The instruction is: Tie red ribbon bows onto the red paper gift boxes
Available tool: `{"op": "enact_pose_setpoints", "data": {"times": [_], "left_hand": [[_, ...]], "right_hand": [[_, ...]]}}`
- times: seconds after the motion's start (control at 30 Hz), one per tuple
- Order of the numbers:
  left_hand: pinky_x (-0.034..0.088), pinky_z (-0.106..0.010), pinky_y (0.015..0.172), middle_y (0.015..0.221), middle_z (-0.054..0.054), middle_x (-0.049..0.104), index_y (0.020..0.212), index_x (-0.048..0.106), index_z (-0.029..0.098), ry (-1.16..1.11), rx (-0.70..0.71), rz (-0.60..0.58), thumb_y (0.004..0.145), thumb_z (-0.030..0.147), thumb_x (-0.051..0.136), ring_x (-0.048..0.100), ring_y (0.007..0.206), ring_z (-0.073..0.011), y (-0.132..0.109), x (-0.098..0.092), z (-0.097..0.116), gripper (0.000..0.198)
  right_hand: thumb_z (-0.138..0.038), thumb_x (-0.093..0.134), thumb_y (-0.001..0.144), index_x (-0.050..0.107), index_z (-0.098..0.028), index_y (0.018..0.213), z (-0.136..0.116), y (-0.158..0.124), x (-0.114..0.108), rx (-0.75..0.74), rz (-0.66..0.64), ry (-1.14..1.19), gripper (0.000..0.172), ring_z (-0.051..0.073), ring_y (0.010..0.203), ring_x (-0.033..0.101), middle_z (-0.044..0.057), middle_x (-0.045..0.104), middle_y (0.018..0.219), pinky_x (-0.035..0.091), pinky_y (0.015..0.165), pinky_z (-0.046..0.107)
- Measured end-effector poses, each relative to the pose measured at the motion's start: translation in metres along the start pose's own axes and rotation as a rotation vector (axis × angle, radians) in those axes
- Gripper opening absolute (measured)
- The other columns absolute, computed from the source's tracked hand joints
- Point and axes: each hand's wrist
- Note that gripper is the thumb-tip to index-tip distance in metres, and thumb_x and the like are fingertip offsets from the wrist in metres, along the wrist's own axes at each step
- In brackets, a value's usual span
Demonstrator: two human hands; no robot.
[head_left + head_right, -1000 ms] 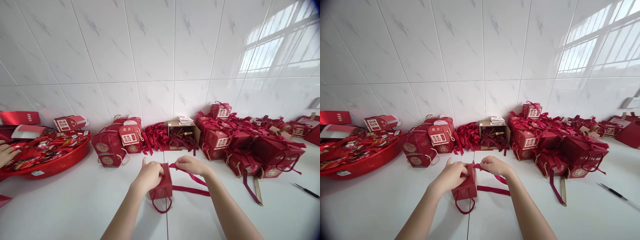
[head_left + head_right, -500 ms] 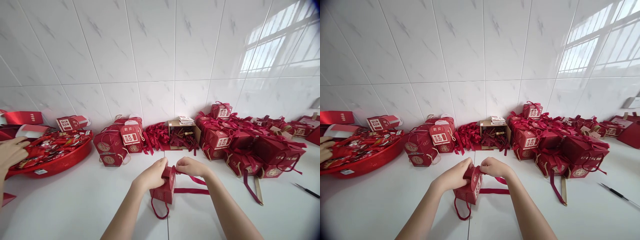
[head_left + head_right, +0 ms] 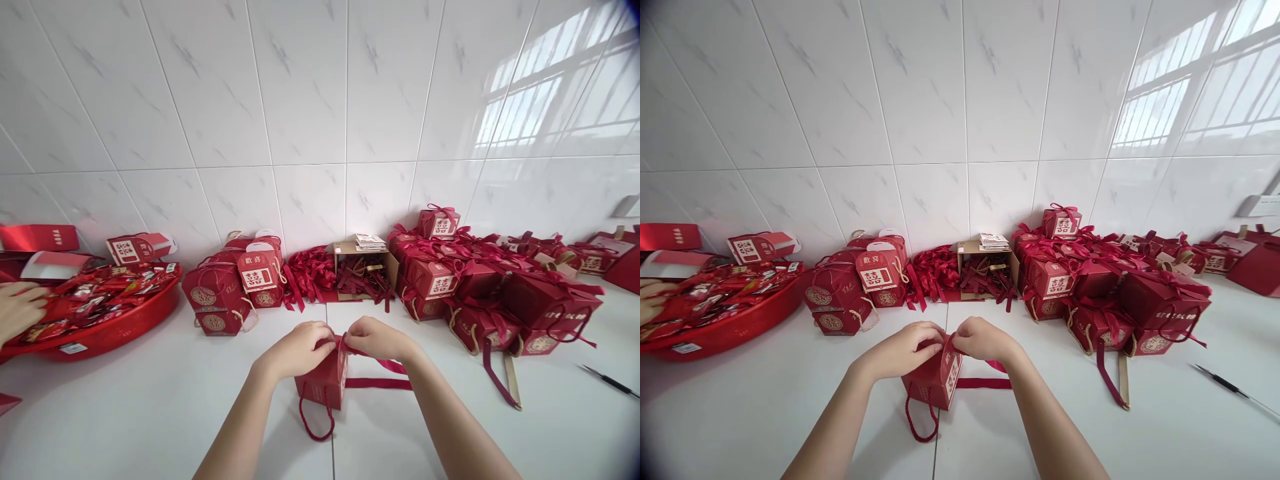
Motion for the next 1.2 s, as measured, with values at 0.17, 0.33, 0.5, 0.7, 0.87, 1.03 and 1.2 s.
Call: {"op": "enact_pose_setpoints", "data": {"times": [0.17,0.33,0.5,0.7,0.87,1.03,1.2], "left_hand": [[0.046,-0.029,0.074,0.090,-0.004,0.063,0.077,0.060,0.020,-0.041,0.020,0.038,0.086,0.030,0.039,0.058,0.083,-0.0191,0.001,0.001,0.001,0.024],[0.045,-0.029,0.077,0.092,-0.003,0.060,0.084,0.054,0.022,-0.072,-0.025,0.212,0.088,0.028,0.035,0.056,0.084,-0.0175,-0.002,-0.007,0.004,0.021],[0.044,-0.030,0.087,0.104,-0.005,0.056,0.085,0.049,0.022,-0.170,0.014,0.411,0.091,0.029,0.033,0.054,0.095,-0.0173,-0.009,-0.018,0.011,0.018],[0.040,-0.031,0.093,0.115,-0.005,0.053,0.098,0.048,0.024,-0.120,-0.068,0.473,0.089,0.036,0.039,0.048,0.112,-0.0203,-0.019,-0.020,0.017,0.017],[0.044,-0.033,0.070,0.108,-0.011,0.060,0.114,0.039,0.021,-0.039,-0.433,0.211,0.084,0.052,0.039,0.060,0.094,-0.0270,-0.017,-0.010,-0.001,0.043],[0.040,-0.030,0.059,0.092,-0.012,0.065,0.095,0.045,0.019,0.060,-0.481,0.020,0.084,0.047,0.039,0.062,0.081,-0.0269,-0.007,0.000,-0.012,0.031],[0.039,-0.029,0.059,0.087,-0.009,0.066,0.096,0.046,0.020,0.107,-0.417,0.038,0.083,0.039,0.042,0.063,0.080,-0.0261,0.004,0.011,-0.010,0.023]], "right_hand": [[-0.026,0.044,0.076,0.040,-0.018,0.053,-0.002,0.001,0.003,0.044,0.052,-0.058,0.024,0.009,0.050,0.029,-0.004,0.034,0.053,0.024,0.047,0.025],[-0.034,0.050,0.081,0.064,-0.018,0.087,0.000,0.002,0.002,0.005,0.292,-0.102,0.023,0.021,0.087,0.057,0.008,0.064,0.096,0.042,0.074,0.031],[-0.043,0.050,0.086,0.060,-0.023,0.111,-0.015,-0.001,0.002,-0.246,0.284,0.140,0.033,0.021,0.108,0.052,0.006,0.059,0.117,0.040,0.091,0.035],[-0.044,0.055,0.084,0.058,-0.016,0.078,-0.025,-0.002,0.003,-0.342,0.299,0.443,0.028,0.013,0.070,0.052,0.002,0.058,0.075,0.042,0.069,0.027],[-0.041,0.056,0.084,0.056,-0.018,0.079,-0.035,-0.027,-0.010,-0.354,0.442,0.560,0.024,0.013,0.069,0.049,0.001,0.056,0.073,0.040,0.066,0.027],[-0.035,0.054,0.085,0.055,-0.021,0.078,-0.044,-0.060,-0.020,-0.468,0.597,0.666,0.016,0.018,0.073,0.054,0.003,0.057,0.073,0.042,0.074,0.033],[-0.031,0.049,0.083,0.052,-0.022,0.072,-0.046,-0.057,-0.015,-0.537,0.749,0.827,0.015,0.018,0.069,0.054,0.002,0.051,0.067,0.044,0.072,0.035]]}}
Point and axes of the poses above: each hand's wrist, its own y-axis towards the middle knuckle, its own x-axis out of the palm, z = x × y
